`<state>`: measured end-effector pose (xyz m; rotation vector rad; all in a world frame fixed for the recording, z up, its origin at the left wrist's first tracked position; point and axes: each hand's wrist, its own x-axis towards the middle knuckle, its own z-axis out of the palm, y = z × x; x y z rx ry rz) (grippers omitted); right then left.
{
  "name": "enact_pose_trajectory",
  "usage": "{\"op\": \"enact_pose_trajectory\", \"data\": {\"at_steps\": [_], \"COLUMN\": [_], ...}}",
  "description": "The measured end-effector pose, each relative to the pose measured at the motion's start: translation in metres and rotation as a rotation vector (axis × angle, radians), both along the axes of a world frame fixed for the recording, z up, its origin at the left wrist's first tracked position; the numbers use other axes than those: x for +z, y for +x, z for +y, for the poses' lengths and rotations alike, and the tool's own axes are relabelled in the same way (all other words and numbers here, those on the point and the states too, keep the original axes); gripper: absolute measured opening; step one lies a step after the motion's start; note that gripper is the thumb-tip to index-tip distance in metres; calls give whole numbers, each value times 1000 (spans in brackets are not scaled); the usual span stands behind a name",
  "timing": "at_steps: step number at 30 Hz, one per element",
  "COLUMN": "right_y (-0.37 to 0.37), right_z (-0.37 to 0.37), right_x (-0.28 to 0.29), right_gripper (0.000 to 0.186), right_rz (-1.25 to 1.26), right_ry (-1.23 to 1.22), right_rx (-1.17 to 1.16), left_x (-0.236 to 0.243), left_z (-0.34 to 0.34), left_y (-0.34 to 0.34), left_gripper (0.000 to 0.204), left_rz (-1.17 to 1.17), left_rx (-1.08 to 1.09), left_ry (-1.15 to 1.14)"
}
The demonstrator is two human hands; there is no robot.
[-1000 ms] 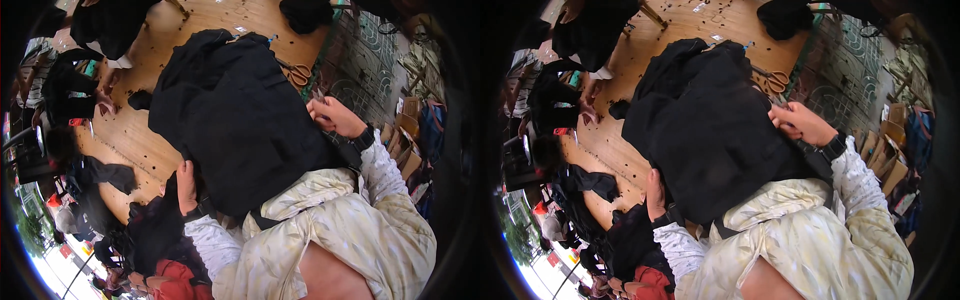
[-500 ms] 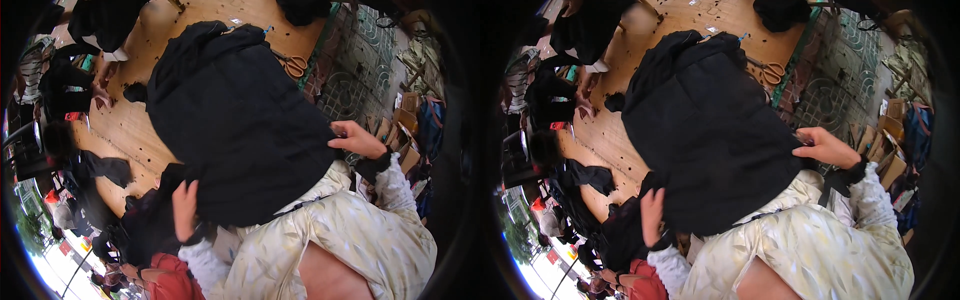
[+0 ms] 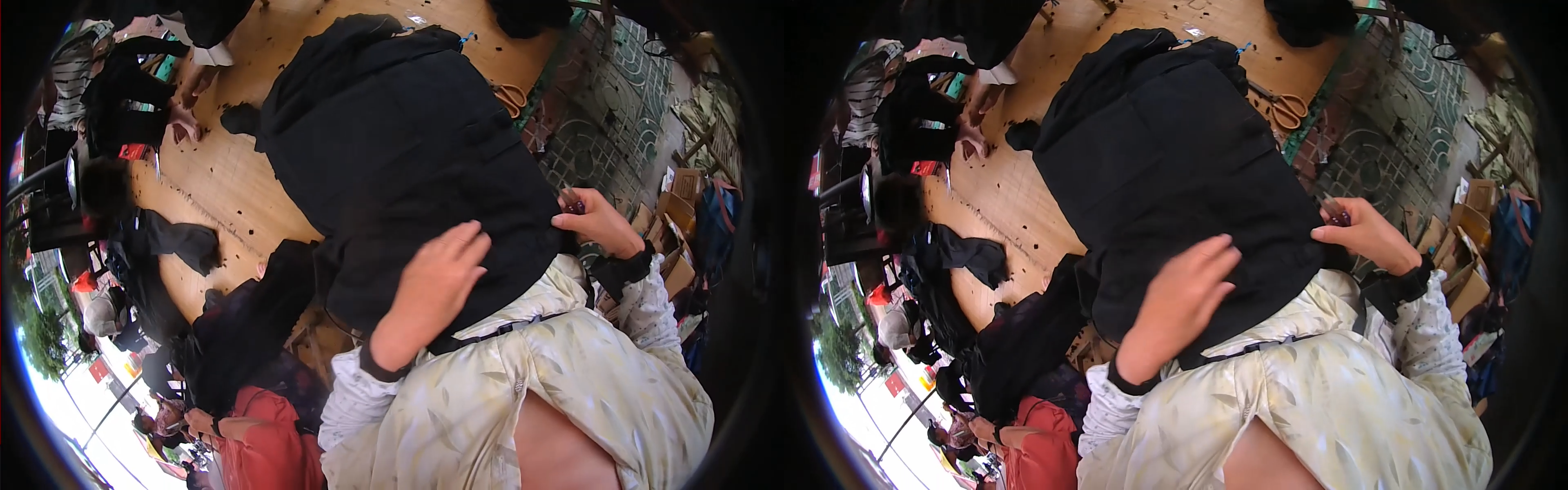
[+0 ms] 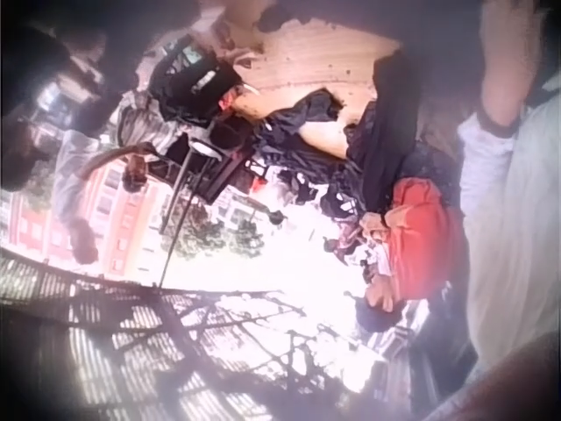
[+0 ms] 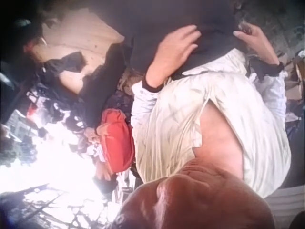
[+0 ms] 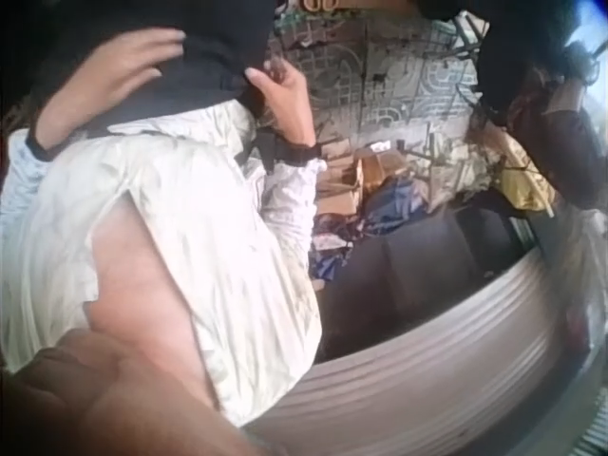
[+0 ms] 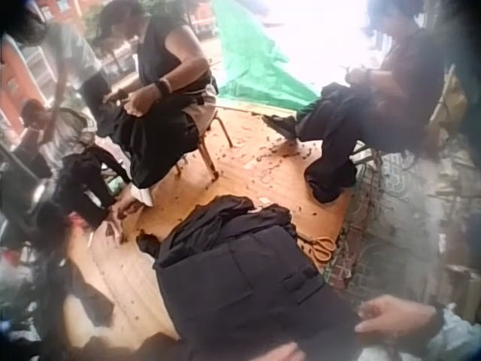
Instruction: Cutting and trimming black garment pieces using scissors.
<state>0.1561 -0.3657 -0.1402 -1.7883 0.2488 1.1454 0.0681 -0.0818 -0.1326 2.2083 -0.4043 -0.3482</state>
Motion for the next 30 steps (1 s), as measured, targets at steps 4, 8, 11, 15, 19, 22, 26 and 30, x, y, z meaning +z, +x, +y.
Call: {"op": "enact_pose_trajectory", "data": {"at_steps": [4, 8, 11, 15, 19, 22, 26, 30], "right_y": [13, 31, 27, 19, 14, 8, 4, 3], "right_z": [2, 30, 59, 89, 89, 90, 87, 83], "right_x": [6, 28, 32, 14, 5, 1, -9, -12], "right_gripper": [16, 21, 25, 32, 33, 29, 25, 24], "right_rz": [-260, -330, -287, -324, -251, -261, -364, -396], "right_ry": [-29, 7, 278, 329, 258, 234, 236, 234], "right_rx": [-95, -172, -163, 3, 39, -24, -53, -27], "left_x": [-2, -3, -3, 4, 16, 7, -6, -23], "left_z": [-8, -3, -1, 7, 16, 12, 1, -3], "left_y": [-3, -1, 1, 5, 17, 29, 46, 49], "left_gripper": [31, 31, 31, 28, 15, 10, 18, 20], "left_rz": [-6, 95, 89, 130, 214, 48, -10, -71], "left_rx": [-19, -32, -37, -78, 85, 337, 382, 358], "left_ry": [-2, -54, -94, -120, -99, -4, 53, 146]}}
